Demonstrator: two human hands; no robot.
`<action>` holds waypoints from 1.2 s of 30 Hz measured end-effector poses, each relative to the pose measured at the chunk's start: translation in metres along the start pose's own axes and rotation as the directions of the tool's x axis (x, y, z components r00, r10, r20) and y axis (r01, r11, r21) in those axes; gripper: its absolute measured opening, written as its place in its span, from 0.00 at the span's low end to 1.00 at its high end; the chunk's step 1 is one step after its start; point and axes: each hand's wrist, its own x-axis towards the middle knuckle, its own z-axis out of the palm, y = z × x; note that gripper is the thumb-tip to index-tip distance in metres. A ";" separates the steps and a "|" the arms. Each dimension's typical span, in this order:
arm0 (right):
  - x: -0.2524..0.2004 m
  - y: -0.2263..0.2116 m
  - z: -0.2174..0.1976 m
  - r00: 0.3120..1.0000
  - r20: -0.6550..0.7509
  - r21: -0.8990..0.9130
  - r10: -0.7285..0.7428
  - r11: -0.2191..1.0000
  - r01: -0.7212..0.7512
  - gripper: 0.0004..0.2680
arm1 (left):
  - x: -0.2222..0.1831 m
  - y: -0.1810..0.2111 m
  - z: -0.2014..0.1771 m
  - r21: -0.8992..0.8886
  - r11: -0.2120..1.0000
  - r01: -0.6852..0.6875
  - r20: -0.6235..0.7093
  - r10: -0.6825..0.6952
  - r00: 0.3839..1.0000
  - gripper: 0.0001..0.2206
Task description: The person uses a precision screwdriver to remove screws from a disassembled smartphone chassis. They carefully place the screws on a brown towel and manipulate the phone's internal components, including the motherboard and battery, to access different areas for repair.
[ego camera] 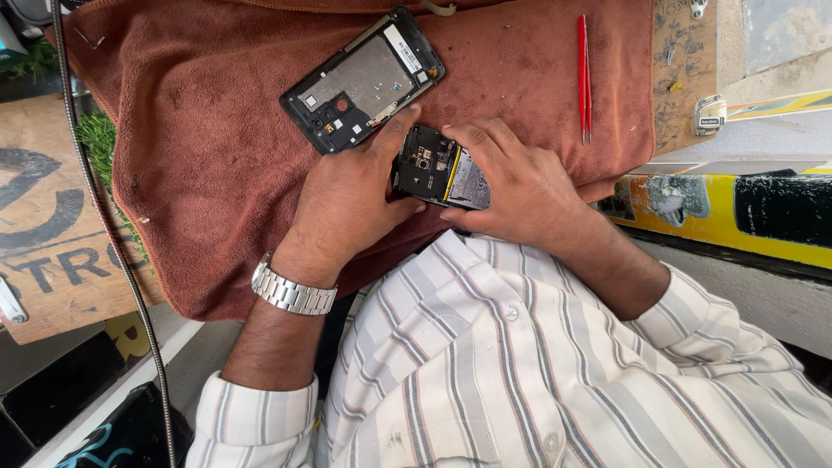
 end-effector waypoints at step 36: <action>-0.044 0.114 0.046 0.758 -0.640 0.312 0.121 0.943 0.113 0.22 | 0.031 -0.021 0.002 0.250 0.953 0.170 -0.349 -0.075 0.934 0.07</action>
